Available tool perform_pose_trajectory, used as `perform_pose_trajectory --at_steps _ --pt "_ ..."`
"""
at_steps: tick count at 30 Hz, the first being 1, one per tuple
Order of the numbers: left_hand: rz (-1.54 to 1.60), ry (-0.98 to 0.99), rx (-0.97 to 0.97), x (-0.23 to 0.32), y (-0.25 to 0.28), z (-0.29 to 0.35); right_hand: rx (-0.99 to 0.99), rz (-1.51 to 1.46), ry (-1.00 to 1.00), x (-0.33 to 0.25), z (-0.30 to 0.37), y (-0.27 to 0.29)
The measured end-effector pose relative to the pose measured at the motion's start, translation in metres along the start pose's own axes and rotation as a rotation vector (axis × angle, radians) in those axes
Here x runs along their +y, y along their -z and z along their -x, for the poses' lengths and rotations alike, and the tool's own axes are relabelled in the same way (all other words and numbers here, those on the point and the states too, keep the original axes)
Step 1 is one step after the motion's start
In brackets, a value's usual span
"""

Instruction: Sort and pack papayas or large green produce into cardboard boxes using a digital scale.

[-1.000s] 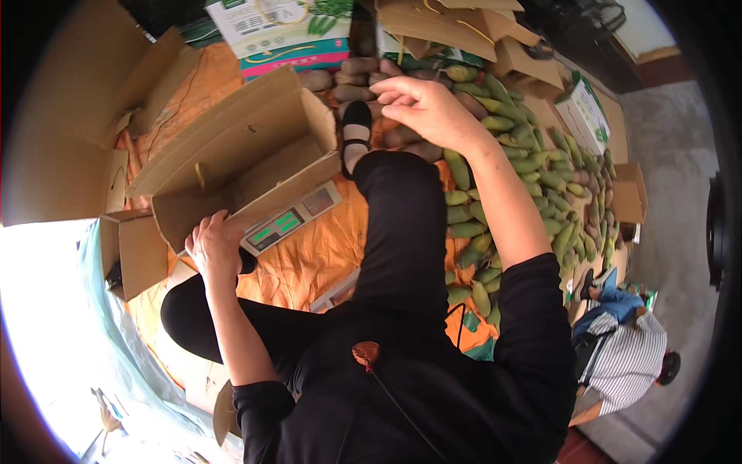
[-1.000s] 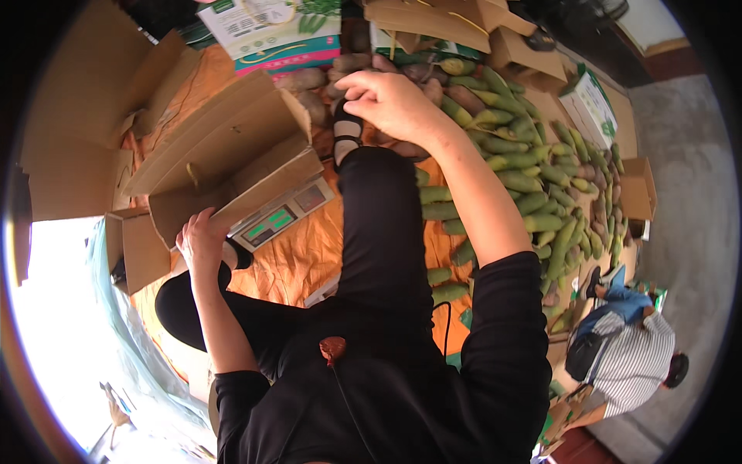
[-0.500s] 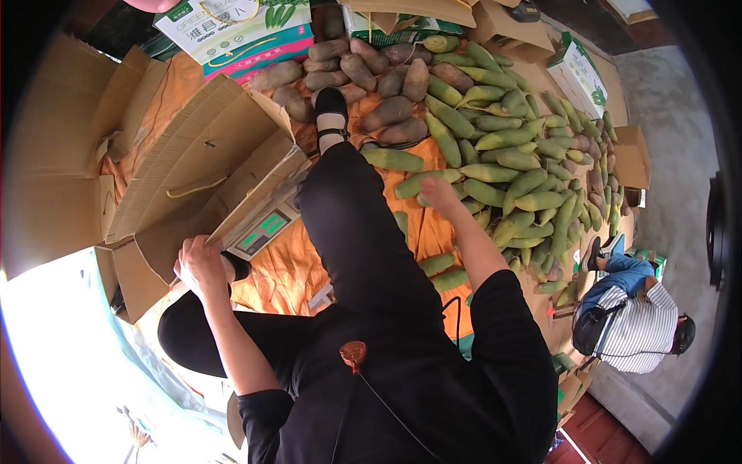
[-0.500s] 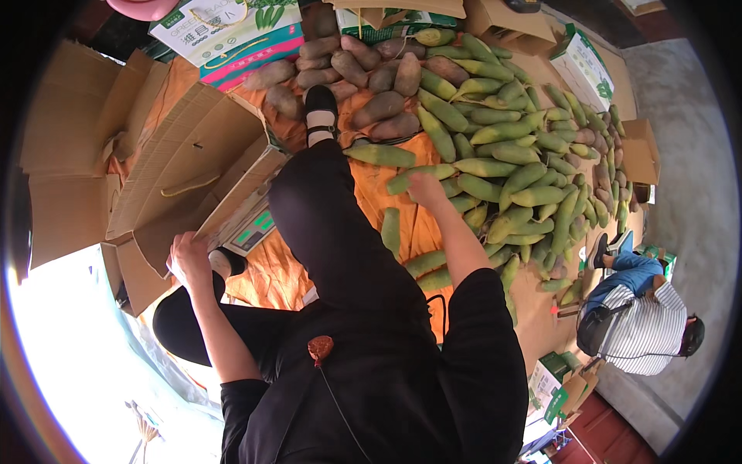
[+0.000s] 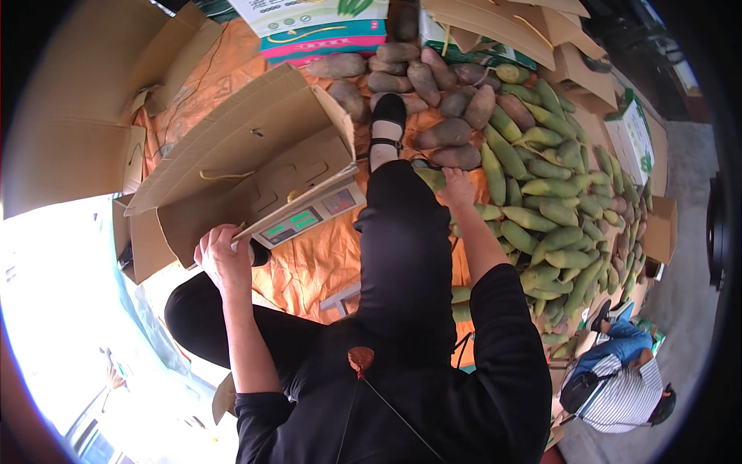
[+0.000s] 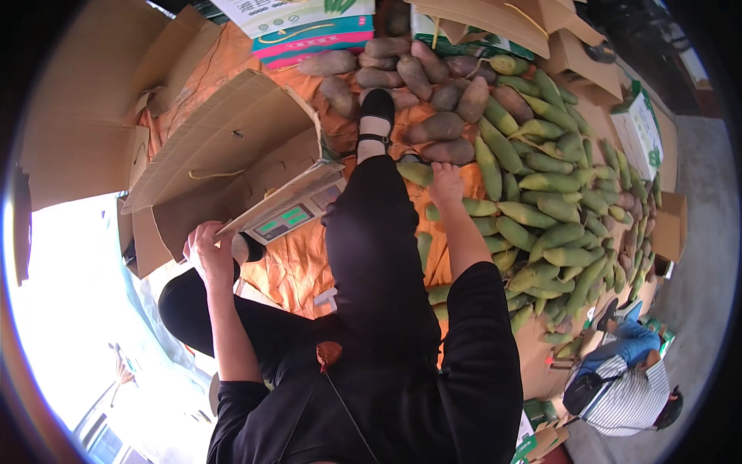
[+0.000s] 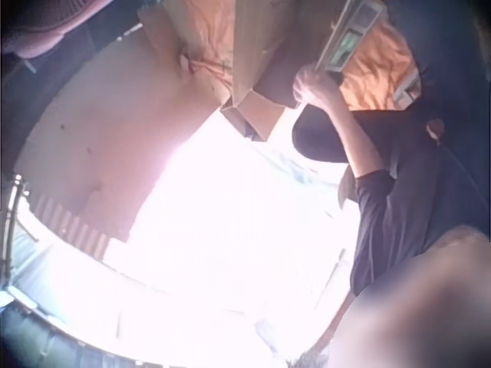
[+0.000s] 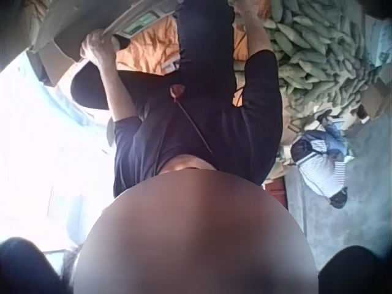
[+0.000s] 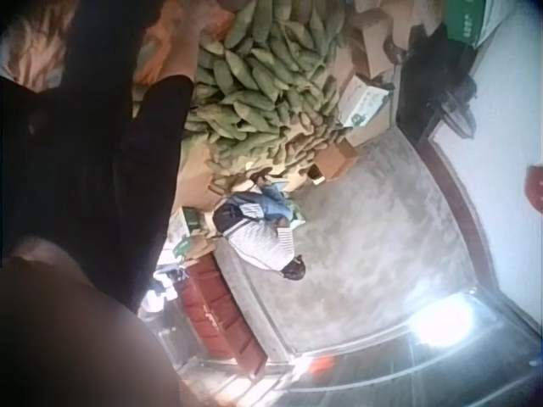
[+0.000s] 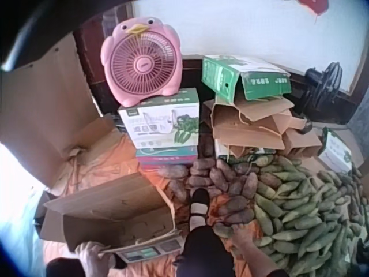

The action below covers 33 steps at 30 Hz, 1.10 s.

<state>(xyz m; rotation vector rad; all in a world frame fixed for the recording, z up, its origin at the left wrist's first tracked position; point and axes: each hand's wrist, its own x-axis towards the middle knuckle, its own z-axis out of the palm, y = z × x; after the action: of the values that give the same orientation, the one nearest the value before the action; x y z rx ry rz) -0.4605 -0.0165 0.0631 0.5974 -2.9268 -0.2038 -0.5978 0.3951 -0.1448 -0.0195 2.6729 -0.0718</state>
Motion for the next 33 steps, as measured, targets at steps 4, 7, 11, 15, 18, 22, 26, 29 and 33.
perform_pose_trajectory --at_steps 4,7,11,15,18,22,26,29,33 --pt "0.010 0.009 -0.009 0.005 0.004 -0.005 -0.051 0.061 0.055 -0.013 -0.021 -0.013" --pt "0.017 -0.013 0.004 0.009 0.005 -0.007 -0.098 0.165 0.038 -0.014 -0.034 -0.030" --pt "-0.008 -0.007 -0.007 0.005 0.007 -0.006 -0.101 0.168 -0.023 -0.026 -0.030 -0.028" --pt "-0.010 -0.008 -0.018 0.000 0.007 -0.003 -0.127 0.152 -0.050 -0.032 -0.024 -0.016" --pt "0.025 -0.023 -0.021 0.004 0.008 -0.004 -0.006 0.022 -0.106 -0.012 -0.021 -0.019" --pt "0.043 -0.019 -0.022 0.006 0.007 -0.007 0.182 -0.371 -0.086 0.032 -0.021 -0.007" --pt "0.047 -0.009 -0.021 -0.001 0.008 -0.007 0.201 -1.123 0.071 0.027 -0.014 0.066" --pt "0.044 -0.003 -0.011 -0.006 0.008 -0.005 0.200 -1.260 0.249 0.011 0.002 0.138" --pt "0.056 -0.012 -0.010 -0.009 0.007 -0.004 0.182 -1.303 0.545 -0.038 0.041 0.243"
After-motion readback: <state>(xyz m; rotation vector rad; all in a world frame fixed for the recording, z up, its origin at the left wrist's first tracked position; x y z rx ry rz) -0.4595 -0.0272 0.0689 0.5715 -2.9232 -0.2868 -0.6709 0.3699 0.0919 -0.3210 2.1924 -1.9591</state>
